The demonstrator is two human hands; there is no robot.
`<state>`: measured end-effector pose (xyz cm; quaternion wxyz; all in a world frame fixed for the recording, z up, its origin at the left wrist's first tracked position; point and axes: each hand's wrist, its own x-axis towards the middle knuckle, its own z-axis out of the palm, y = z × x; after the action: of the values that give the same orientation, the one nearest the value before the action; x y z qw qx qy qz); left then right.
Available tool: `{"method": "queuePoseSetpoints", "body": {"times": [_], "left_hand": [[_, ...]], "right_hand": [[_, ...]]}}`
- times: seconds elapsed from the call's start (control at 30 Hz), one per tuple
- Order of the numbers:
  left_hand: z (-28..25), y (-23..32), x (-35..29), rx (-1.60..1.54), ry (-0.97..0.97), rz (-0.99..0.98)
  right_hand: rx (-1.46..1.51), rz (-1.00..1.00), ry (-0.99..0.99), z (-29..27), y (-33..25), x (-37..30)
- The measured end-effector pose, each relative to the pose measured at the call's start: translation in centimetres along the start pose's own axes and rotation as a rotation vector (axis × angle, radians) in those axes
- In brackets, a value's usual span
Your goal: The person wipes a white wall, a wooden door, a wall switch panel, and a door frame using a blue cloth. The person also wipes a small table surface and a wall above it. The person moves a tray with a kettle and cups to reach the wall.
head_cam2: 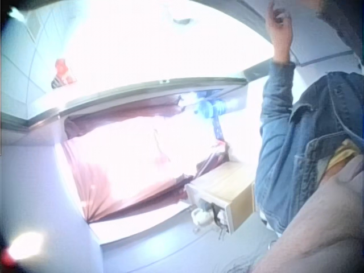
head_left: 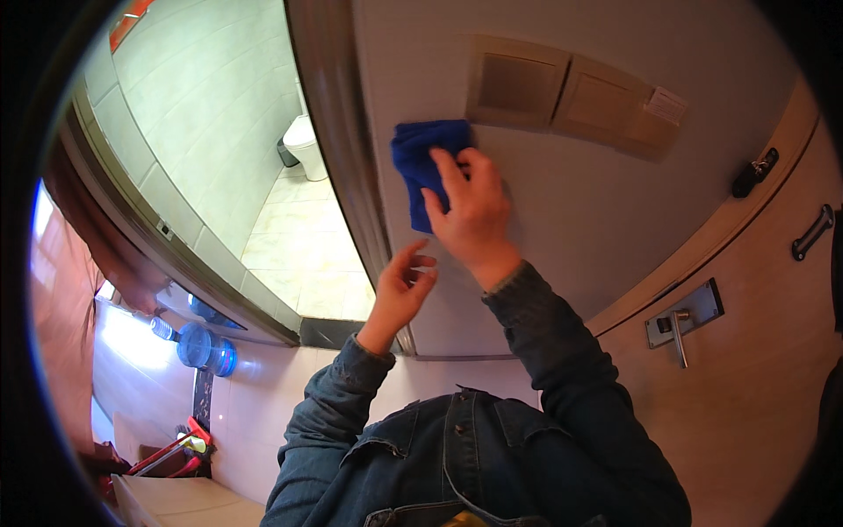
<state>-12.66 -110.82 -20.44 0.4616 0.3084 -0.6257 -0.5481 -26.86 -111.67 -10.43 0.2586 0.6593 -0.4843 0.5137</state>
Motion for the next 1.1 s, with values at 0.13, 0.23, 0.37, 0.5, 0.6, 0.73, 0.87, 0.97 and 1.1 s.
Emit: {"method": "queuePoseSetpoints", "body": {"times": [0.13, 0.23, 0.37, 0.5, 0.6, 0.73, 0.87, 0.97, 1.1], "left_hand": [[-4.0, 1.0, 0.7, -0.075, 0.177, 0.098], [-5.4, 0.8, 0.7, -0.062, 0.19, 0.094], [-5.0, -0.4, 0.3, -0.033, 0.147, 0.059], [-3.2, -1.0, 0.1, -0.036, 0.09, -0.019], [-1.1, -0.8, 0.6, -0.011, 0.043, -0.073], [2.4, -0.6, 1.6, 0.021, -0.032, -0.086], [6.3, -0.6, 2.6, 0.049, -0.098, -0.07], [9.2, -0.5, 3.2, 0.024, -0.143, -0.052], [12.4, 0.1, 3.8, 0.021, -0.187, -0.035]], "right_hand": [[0.05, -0.085, -0.004, 3.3, -2.1, -0.3], [0.037, -0.108, -0.03, 4.7, -2.2, -2.0], [0.047, -0.122, -0.106, 4.9, -0.6, -5.4], [-0.022, -0.072, -0.198, 1.7, 3.4, -9.1], [-0.146, -0.003, -0.193, -2.5, 7.3, -11.6], [-0.309, 0.134, -0.068, -8.7, 13.0, -14.0], [-0.356, 0.271, 0.057, -14.9, 18.3, -13.4], [-0.32, 0.203, 0.219, -18.3, 21.2, -10.0], [-0.447, 0.094, 0.301, -20.7, 22.0, -2.5]]}}
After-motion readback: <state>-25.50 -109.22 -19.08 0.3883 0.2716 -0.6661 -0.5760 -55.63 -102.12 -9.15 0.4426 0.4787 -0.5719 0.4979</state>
